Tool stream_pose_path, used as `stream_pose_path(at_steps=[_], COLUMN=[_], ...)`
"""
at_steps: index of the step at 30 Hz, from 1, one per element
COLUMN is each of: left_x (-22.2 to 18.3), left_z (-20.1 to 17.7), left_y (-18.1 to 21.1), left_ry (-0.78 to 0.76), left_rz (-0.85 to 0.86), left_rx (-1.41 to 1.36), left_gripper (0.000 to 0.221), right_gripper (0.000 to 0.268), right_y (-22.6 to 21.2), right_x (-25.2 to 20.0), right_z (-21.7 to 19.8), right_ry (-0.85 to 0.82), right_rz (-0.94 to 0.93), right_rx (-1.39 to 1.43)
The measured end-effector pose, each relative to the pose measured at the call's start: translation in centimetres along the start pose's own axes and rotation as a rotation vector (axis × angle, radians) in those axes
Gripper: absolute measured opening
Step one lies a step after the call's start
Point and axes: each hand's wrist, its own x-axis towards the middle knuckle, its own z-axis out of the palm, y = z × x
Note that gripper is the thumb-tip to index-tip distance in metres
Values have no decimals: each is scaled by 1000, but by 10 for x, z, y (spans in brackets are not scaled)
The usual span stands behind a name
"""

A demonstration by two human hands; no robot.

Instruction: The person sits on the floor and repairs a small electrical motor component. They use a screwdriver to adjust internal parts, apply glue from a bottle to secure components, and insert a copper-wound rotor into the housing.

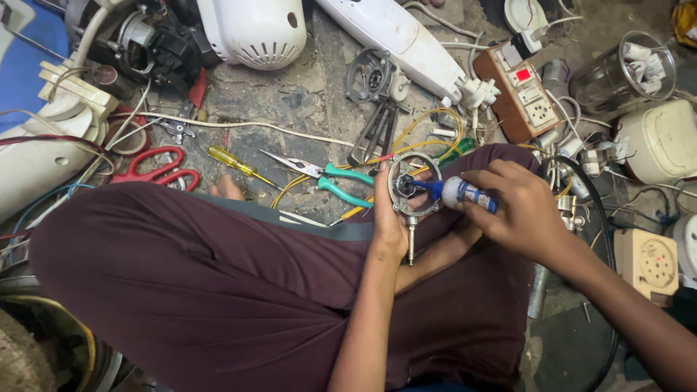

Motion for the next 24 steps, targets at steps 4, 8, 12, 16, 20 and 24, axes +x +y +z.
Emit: stream_pose_path(at_steps=[4,8,12,16,20,24], left_x=[0,0,-2,-4,-5,-7], left_z=[0,2,5,8,10,10], left_y=[1,1,3,4,5,5], left_ry=[-9,5,15,26,-31,-64], left_rz=[-1,-19,-15,43,6,29], left_rx=[-20,-18,-26,-20,-99,-89], left_gripper=[66,64,59,49,44,44], right_gripper=[41,41,40,39,38,38], right_y=[0,0,-3,-7,-10,-10], right_x=[0,-1,1,0,-3,-5], right_z=[1,2,2,2,1,0], right_ry=[10,3,18,13,1,-4], right_rz=[1,37,14,-8,-6,21], right_rx=[10,23,46,61,49,53])
